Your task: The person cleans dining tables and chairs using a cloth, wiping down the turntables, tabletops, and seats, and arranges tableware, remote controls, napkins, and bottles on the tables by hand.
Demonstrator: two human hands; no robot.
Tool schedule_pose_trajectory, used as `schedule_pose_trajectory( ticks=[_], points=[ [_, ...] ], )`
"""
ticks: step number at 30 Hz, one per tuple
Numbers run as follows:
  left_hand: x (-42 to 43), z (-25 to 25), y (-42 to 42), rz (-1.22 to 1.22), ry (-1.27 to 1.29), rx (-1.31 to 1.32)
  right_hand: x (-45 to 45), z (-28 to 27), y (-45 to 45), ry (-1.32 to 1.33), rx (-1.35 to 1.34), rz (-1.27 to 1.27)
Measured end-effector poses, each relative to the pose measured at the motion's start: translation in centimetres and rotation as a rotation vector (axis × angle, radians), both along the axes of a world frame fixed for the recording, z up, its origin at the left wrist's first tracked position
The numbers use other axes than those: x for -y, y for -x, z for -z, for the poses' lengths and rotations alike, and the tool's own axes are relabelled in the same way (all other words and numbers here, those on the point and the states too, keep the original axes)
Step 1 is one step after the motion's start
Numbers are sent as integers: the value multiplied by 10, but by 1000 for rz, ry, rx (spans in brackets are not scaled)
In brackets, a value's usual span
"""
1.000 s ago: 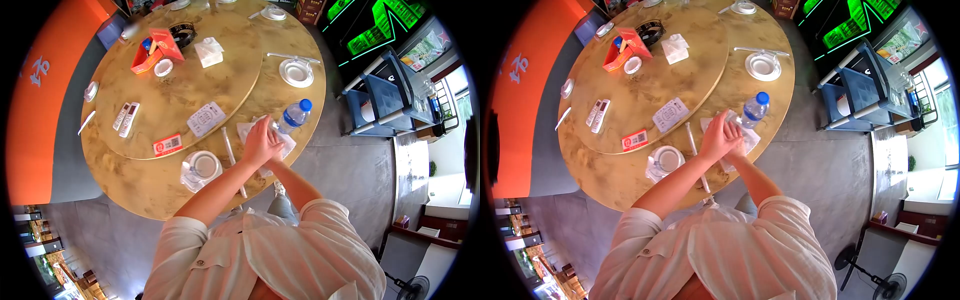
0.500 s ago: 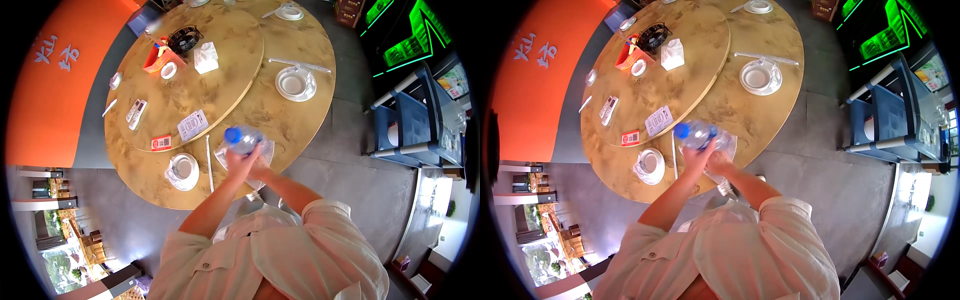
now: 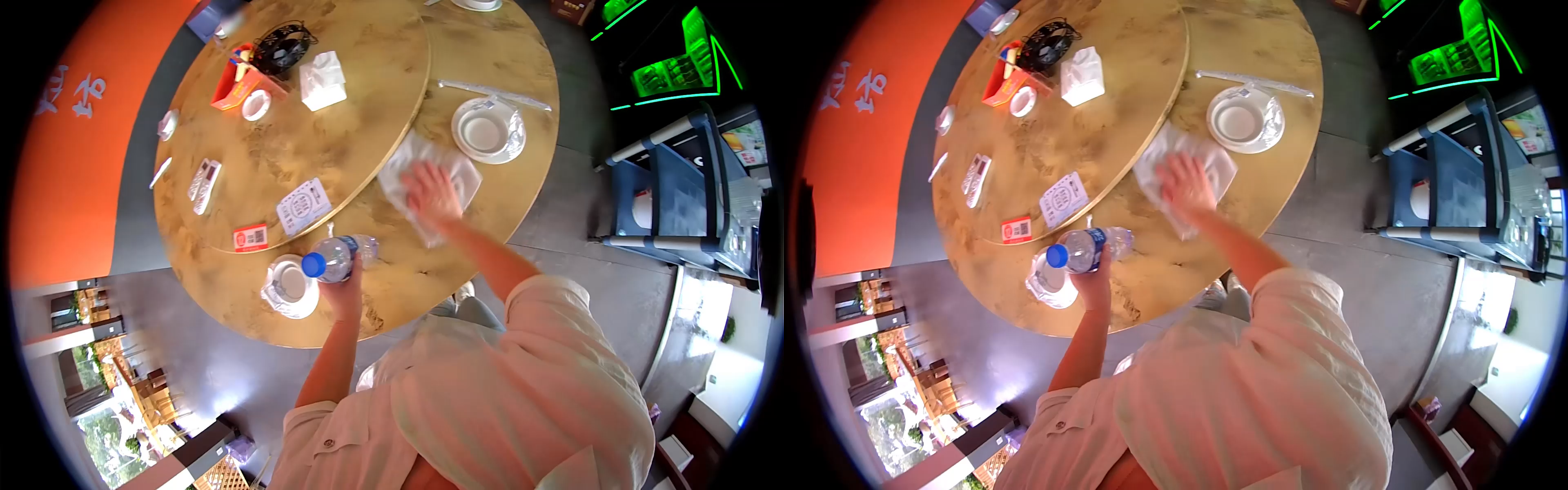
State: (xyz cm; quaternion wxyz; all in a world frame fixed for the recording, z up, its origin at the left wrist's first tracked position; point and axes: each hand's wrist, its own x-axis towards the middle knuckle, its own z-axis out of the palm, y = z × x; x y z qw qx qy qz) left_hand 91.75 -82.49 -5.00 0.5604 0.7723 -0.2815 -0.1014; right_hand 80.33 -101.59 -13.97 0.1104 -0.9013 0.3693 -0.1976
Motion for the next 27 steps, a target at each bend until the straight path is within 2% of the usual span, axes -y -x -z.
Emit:
schedule_pose_trajectory(
  ticks=[2,3,4,5,9,10,11,12,13,14,15,17,19,21,22,24,25,27],
  points=[
    [3,12,-7,9,30,-25,-58,8,25,-28,24,-174],
    [5,14,-10,26,17,-72,-87,13,41,-94,153,-301],
    [7,11,-10,27,21,-86,-105,-7,57,-139,-35,-443],
    [8,4,-8,36,-1,-62,-116,-10,70,-82,13,-459],
    [7,2,-5,20,-15,34,-55,-9,95,-77,10,-527],
    [-8,15,-13,77,-137,-46,-33,-9,100,-68,2,-515],
    [-15,17,-3,-32,-124,-127,-13,-10,105,-65,-4,-516],
    [-22,19,9,-144,-109,-204,8,-10,108,-34,13,-404],
    [-37,22,19,-203,-272,-489,25,-10,111,-3,35,-293],
    [-37,17,31,-261,-436,-774,34,-7,112,-6,19,-312],
    [-26,18,46,-272,-430,-773,38,-5,113,-5,23,-323],
    [22,0,99,44,-259,-822,35,-2,115,-16,43,-346],
    [95,6,116,110,-299,-408,40,-6,118,-51,58,-402],
    [177,17,121,131,-247,-155,47,-10,122,-89,52,-479],
    [218,25,122,101,-204,-197,51,-7,124,-140,71,-534],
    [276,69,111,52,-419,148,60,-2,126,-158,83,-586],
    [297,70,107,31,-427,142,62,0,128,-181,98,-636],
    [317,64,96,95,-582,-349,66,-3,128,-177,142,-667]
  ],
)
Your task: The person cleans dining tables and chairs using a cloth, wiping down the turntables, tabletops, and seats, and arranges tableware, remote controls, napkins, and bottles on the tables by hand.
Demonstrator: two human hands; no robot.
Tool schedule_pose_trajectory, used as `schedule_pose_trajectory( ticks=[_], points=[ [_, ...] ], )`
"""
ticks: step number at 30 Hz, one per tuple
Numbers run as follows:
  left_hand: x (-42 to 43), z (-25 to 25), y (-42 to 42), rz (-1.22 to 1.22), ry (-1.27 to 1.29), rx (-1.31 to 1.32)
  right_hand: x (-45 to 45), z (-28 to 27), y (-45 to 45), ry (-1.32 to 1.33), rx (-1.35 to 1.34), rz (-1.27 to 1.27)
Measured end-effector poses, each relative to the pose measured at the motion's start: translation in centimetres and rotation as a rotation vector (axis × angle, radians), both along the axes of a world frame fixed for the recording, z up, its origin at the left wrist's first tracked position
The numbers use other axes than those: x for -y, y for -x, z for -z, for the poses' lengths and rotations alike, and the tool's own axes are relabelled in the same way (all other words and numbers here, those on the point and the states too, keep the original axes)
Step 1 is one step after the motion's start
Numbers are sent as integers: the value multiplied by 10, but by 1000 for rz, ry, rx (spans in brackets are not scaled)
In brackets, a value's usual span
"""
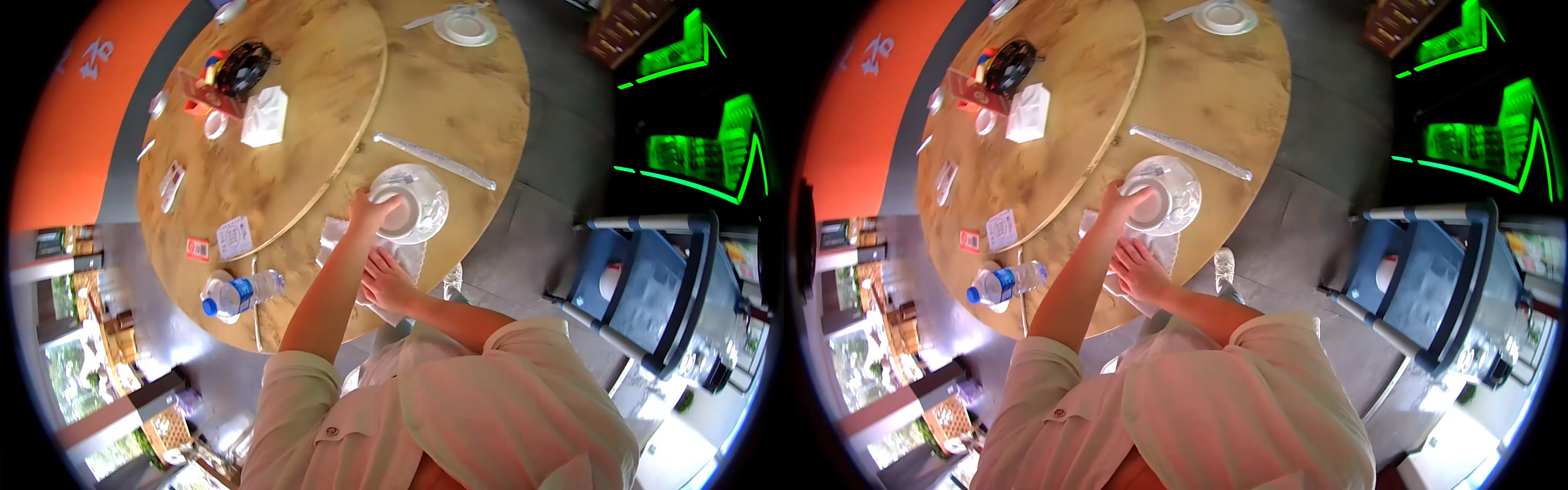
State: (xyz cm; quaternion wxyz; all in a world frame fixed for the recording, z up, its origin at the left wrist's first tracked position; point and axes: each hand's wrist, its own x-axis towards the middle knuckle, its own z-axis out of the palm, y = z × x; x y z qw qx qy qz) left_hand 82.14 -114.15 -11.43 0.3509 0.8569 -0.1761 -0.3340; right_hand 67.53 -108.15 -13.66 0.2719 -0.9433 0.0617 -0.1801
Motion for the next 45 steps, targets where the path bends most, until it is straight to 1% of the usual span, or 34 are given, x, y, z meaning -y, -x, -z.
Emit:
schedule_pose_trajectory(
  ticks=[1,3,4,6,7,8,9,11,12,14,15,16,18,19,21,22,24,27,31,33,34,36,37,39,40,42,43,45],
  points=[
    [0,-14,-4,-29,-10,14,2,-3,0,-7,6,7],
    [2,-44,-10,159,-5,-352,5,-5,-2,-22,24,-1],
    [1,-38,-12,146,-8,-342,7,-5,-2,-24,20,-6],
    [-1,-16,-8,-5,97,-230,7,-5,-3,-31,17,-11],
    [0,-22,2,-47,209,-216,8,-6,-3,-12,31,-11],
    [1,-26,9,-49,212,-217,10,-7,-2,10,43,-11],
    [3,-30,14,-83,269,-219,14,-8,-4,19,41,-14],
    [-2,-32,20,-122,348,-237,27,-10,-9,17,-15,-134],
    [-11,-34,20,-131,351,-243,32,4,-16,20,-22,-142],
    [-36,-57,18,-231,344,-339,42,45,-36,-275,-277,-292],
    [-51,-67,20,-322,497,-454,53,47,-45,-284,-280,-288],
    [-67,-76,22,-416,651,-567,69,46,-56,-207,-227,-207],
    [-100,-86,17,-544,718,-597,109,35,-80,-42,-117,-52],
    [-115,-85,14,-549,716,-597,126,28,-90,42,-61,23],
    [-143,-71,10,-664,743,-518,140,18,-93,213,45,166],
    [-154,-62,8,-678,744,-526,135,16,-82,215,34,154],
    [-171,-41,5,-716,683,-477,116,11,-46,172,-41,198],
    [-177,-17,5,-801,641,-474,84,6,26,178,-102,203],
    [-169,4,6,-776,663,-486,54,-7,81,202,-192,217],
    [-161,5,4,-765,559,-422,57,-11,81,193,-200,203],
    [-161,13,1,-750,566,-428,60,-14,80,172,-203,182],
    [-169,34,-6,-705,459,-263,75,-15,73,187,-179,168],
    [-169,31,-8,-703,462,-266,85,-14,66,217,-161,140],
    [-169,17,-12,-587,161,-30,106,-9,51,255,-114,118],
    [-172,18,-16,-592,165,-24,116,-7,43,258,-107,114],
    [-175,22,-22,-568,16,-124,134,-4,27,240,-58,153],
    [-170,18,-18,-573,18,-117,140,-4,21,220,-53,159],
    [-158,14,-6,-591,-213,511,144,-1,17,214,-58,154]
  ],
)
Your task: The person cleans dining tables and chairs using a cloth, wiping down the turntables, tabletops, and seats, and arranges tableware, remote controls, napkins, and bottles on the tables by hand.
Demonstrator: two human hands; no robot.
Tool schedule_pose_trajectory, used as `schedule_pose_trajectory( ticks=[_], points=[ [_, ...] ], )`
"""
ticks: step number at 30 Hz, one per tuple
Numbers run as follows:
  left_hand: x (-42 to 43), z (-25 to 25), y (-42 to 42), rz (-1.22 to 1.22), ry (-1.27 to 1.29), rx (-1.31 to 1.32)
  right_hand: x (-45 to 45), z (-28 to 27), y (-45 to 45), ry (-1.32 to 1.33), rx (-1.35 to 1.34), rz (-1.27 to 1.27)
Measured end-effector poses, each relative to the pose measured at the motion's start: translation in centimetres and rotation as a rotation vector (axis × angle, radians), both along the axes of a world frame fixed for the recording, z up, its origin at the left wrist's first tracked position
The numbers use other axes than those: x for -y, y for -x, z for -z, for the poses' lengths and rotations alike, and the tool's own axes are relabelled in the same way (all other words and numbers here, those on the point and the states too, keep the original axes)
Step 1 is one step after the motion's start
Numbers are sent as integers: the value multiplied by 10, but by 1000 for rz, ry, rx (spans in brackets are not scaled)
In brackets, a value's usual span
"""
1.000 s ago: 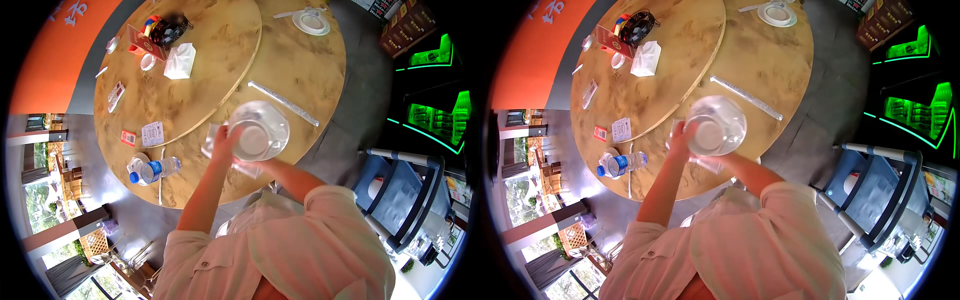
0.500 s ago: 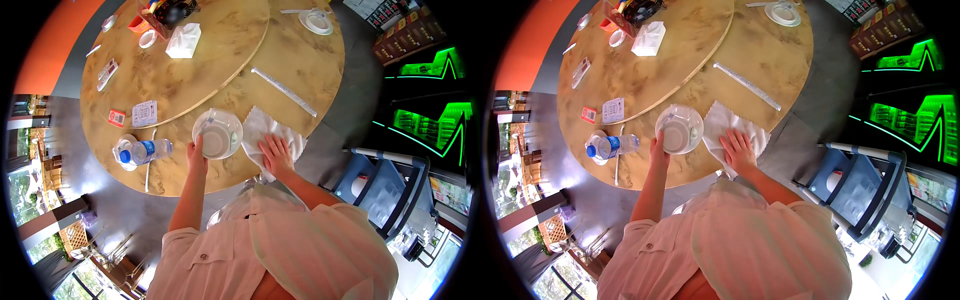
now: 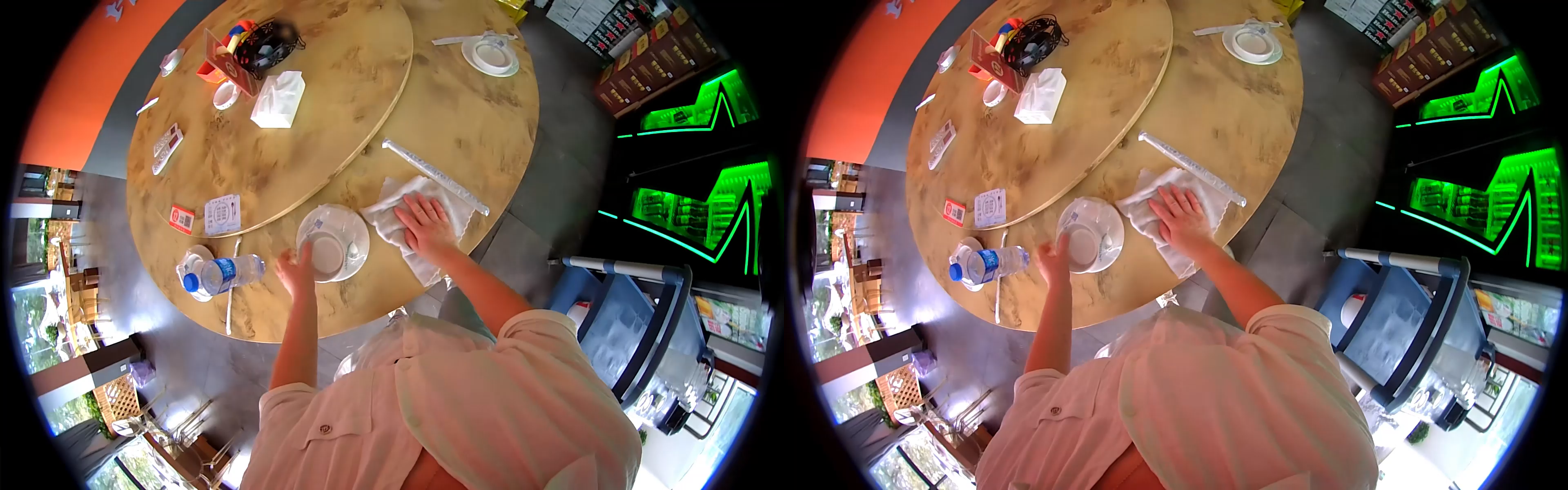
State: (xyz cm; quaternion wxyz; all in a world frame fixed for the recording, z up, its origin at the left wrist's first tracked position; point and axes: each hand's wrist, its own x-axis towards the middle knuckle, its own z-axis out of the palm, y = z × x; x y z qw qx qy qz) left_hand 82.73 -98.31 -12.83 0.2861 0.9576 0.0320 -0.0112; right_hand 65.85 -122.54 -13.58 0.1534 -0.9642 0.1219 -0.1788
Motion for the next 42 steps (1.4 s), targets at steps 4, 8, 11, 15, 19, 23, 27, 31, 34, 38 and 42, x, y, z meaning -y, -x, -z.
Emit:
schedule_pose_trajectory(
  ticks=[4,8,11,15,19,23,27,31,34,38,42],
  points=[
    [106,-53,47,564,76,416,4,2,-2,-61,17,-52],
    [255,-28,100,1156,-181,223,21,10,5,-102,-74,-199],
    [310,-14,100,1450,-329,314,31,23,7,-169,-35,-312],
    [322,-27,82,1547,-537,212,47,12,9,-336,-86,-357],
    [318,-16,81,1549,-450,321,64,5,10,-303,48,-473],
    [337,-25,80,1552,-457,147,81,15,11,-259,19,-528],
    [342,-98,89,1463,-158,438,108,17,17,-216,30,-591],
    [277,-140,112,1220,-60,590,174,2,3,-4,28,-561],
    [210,-118,142,1084,5,469,202,-6,-32,49,56,-426],
    [150,-105,187,902,-19,381,191,3,-86,81,120,-290],
    [122,-84,234,693,-76,283,112,-8,-119,-39,76,-601]
  ],
)
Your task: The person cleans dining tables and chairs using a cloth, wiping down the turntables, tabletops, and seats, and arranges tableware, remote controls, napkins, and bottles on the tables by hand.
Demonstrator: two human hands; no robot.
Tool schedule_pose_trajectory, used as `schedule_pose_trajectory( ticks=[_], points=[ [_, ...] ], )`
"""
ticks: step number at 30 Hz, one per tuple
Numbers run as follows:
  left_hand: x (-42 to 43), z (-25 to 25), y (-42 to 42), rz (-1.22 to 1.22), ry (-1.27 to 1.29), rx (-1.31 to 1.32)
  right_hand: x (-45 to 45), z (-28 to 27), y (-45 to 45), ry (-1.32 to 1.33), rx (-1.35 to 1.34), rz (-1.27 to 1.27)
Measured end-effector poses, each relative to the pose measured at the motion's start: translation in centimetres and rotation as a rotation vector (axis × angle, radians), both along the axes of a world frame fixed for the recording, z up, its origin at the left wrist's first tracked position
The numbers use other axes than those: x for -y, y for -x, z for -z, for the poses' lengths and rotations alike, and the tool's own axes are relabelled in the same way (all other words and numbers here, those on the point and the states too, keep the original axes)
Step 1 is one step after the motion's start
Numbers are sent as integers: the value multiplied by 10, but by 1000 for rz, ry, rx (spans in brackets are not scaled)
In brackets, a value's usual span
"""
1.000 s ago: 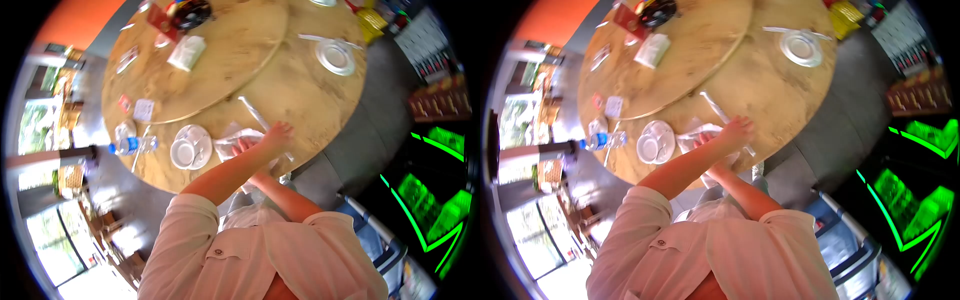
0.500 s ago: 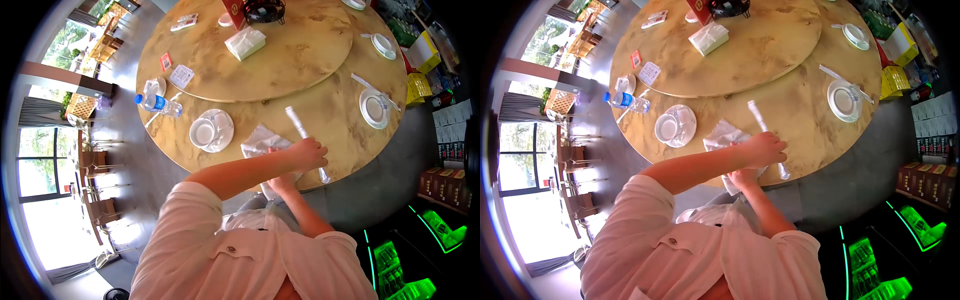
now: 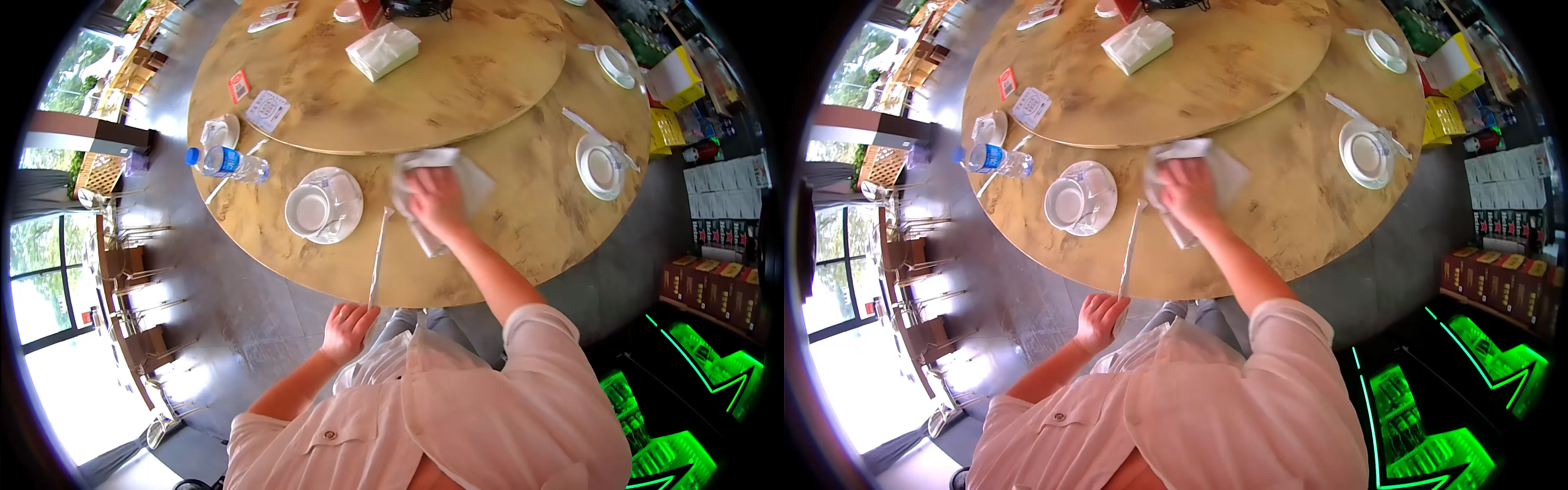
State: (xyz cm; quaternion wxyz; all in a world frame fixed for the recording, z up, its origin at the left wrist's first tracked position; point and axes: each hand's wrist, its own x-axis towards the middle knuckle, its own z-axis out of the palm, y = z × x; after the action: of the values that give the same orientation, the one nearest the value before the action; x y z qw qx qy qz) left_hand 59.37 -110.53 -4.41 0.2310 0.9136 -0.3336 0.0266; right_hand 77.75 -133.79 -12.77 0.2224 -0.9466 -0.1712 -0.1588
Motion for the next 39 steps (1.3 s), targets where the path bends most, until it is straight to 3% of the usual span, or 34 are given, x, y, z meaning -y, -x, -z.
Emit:
schedule_pose_trajectory(
  ticks=[3,4,9,10,11,14,18,21,22,25,27,29,30,31,33,36,37,38,39],
  points=[
    [-7,-6,22,-49,-22,-74,-20,9,-25,-13,132,-198],
    [-9,-11,27,-73,-2,-82,-10,11,-36,91,74,-197],
    [-15,-29,29,-276,104,14,-28,12,-16,115,-14,12],
    [-14,-27,23,-307,143,11,-35,1,5,131,-133,-139],
    [-13,-25,17,-303,146,8,-44,12,37,109,-46,-232],
    [1,-13,-5,-229,169,17,-38,1,132,85,-133,-448],
    [24,28,-30,-101,103,-61,34,-7,155,-169,-200,-272],
    [29,52,-38,-145,26,-37,123,19,139,74,-170,218],
    [29,55,-41,-200,-10,0,151,32,128,215,-43,360],
    [21,57,-40,-247,-179,-33,163,43,87,156,-60,616],
    [19,55,-37,-225,-179,-62,133,69,66,21,133,515],
    [14,55,-35,-335,-306,-70,66,43,51,-50,98,460],
    [12,53,-35,-346,-284,-88,38,20,48,-218,-96,280],
    [11,49,-36,-359,-260,-105,8,33,48,-200,28,239],
    [10,39,-40,-344,-238,-82,-11,6,49,-78,180,-49],
    [6,29,-45,-327,-117,-112,48,7,6,-116,125,-60],
    [4,30,-44,-323,-117,-111,82,9,-16,-86,174,17],
    [2,30,-42,-320,-106,-142,112,4,-27,-154,42,156],
    [-1,30,-40,-317,-93,-173,144,27,-43,3,51,404]
  ],
)
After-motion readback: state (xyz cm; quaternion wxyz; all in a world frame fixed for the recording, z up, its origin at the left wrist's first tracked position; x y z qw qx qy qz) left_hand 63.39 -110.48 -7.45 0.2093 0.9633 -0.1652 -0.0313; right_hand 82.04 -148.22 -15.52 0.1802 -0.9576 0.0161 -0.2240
